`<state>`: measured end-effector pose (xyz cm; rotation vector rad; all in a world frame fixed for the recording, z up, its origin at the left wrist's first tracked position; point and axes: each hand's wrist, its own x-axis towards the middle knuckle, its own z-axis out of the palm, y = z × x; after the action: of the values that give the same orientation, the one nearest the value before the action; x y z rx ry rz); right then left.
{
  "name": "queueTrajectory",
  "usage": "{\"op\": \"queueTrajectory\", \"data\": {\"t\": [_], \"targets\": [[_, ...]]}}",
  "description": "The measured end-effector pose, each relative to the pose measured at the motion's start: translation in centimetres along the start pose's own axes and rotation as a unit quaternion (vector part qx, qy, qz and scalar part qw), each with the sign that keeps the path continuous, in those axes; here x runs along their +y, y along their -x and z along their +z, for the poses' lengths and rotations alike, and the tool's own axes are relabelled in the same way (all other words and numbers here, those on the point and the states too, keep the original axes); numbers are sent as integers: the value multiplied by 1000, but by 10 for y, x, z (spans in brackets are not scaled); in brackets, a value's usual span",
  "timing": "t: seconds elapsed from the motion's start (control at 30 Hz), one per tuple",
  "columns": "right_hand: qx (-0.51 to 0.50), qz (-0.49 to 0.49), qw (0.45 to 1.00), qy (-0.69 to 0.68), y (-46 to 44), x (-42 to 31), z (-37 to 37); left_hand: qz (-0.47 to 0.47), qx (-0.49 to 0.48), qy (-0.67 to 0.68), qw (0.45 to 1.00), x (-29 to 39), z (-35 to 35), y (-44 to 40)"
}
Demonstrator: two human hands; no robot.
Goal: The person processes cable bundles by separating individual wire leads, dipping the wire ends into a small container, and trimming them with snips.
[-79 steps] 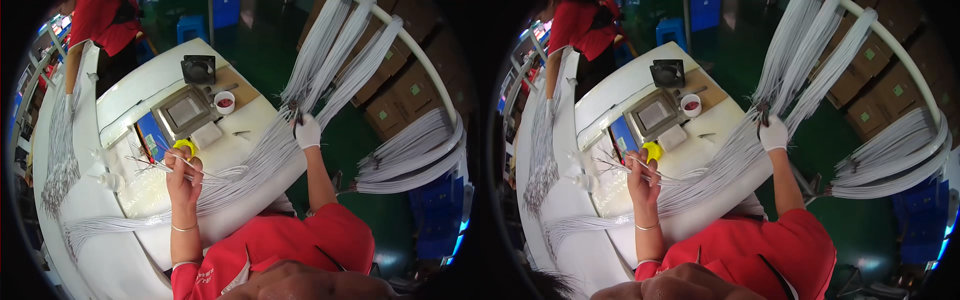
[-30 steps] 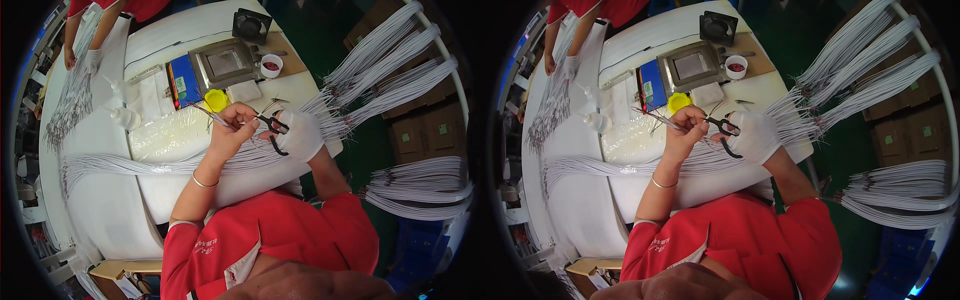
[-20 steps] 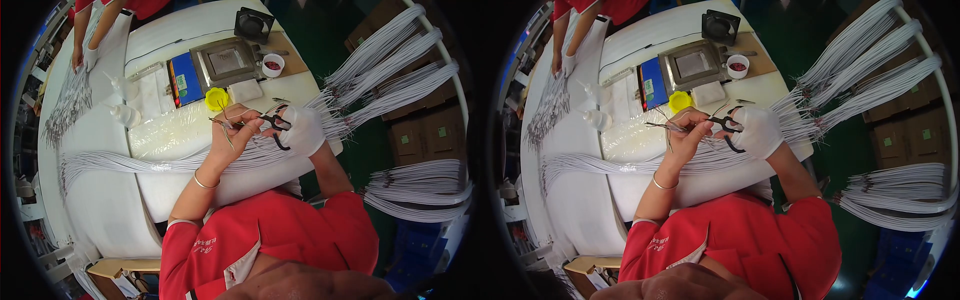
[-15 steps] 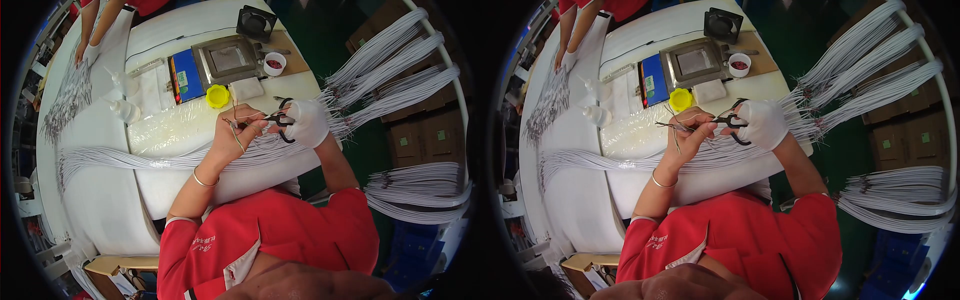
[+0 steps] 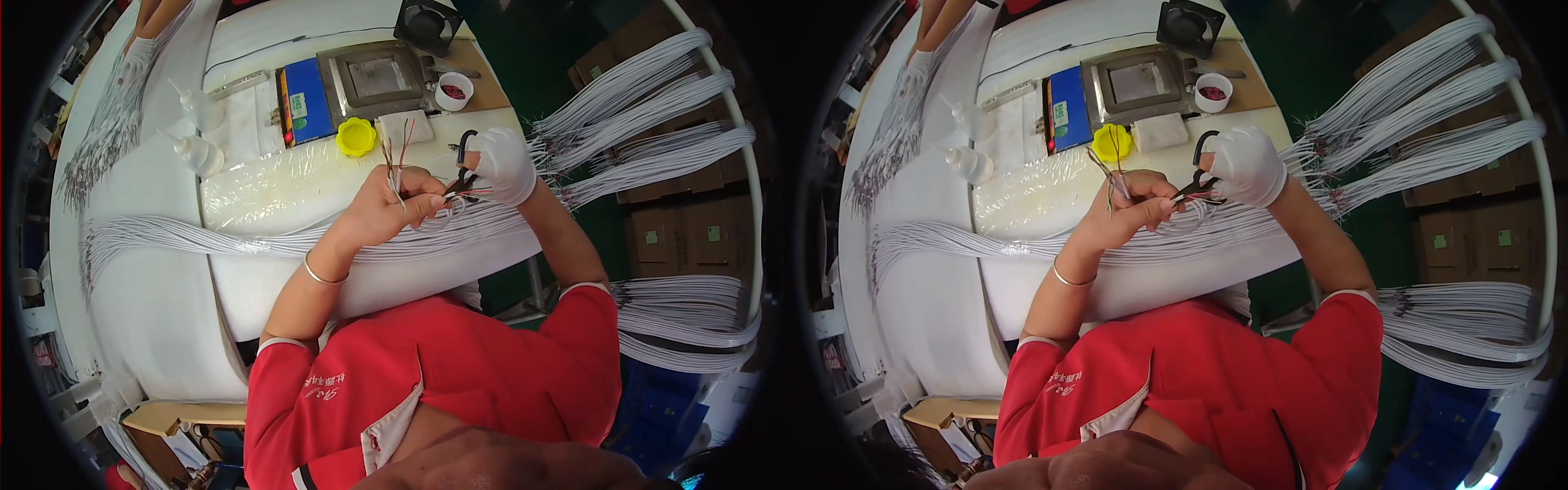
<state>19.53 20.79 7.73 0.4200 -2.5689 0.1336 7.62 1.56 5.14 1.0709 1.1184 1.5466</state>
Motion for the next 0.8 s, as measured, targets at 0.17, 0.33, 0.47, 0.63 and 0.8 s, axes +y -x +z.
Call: {"op": "queueTrajectory", "data": {"t": [0.17,0.33,0.47,0.63,0.8], "targets": [[-5,-49,998,-25,-9,7,3,-48,-56,31,997,3,-5,-1],[-15,-87,995,-42,-15,17,15,-69,-105,91,988,-2,-11,-2],[-28,-129,991,-39,-30,19,15,-90,-158,142,973,-5,-16,-3],[-19,-164,986,-31,-50,17,11,-99,-204,236,945,-19,-18,-5],[-78,-77,993,-42,-42,26,12,-37,-151,281,947,-21,-14,-8]]}}
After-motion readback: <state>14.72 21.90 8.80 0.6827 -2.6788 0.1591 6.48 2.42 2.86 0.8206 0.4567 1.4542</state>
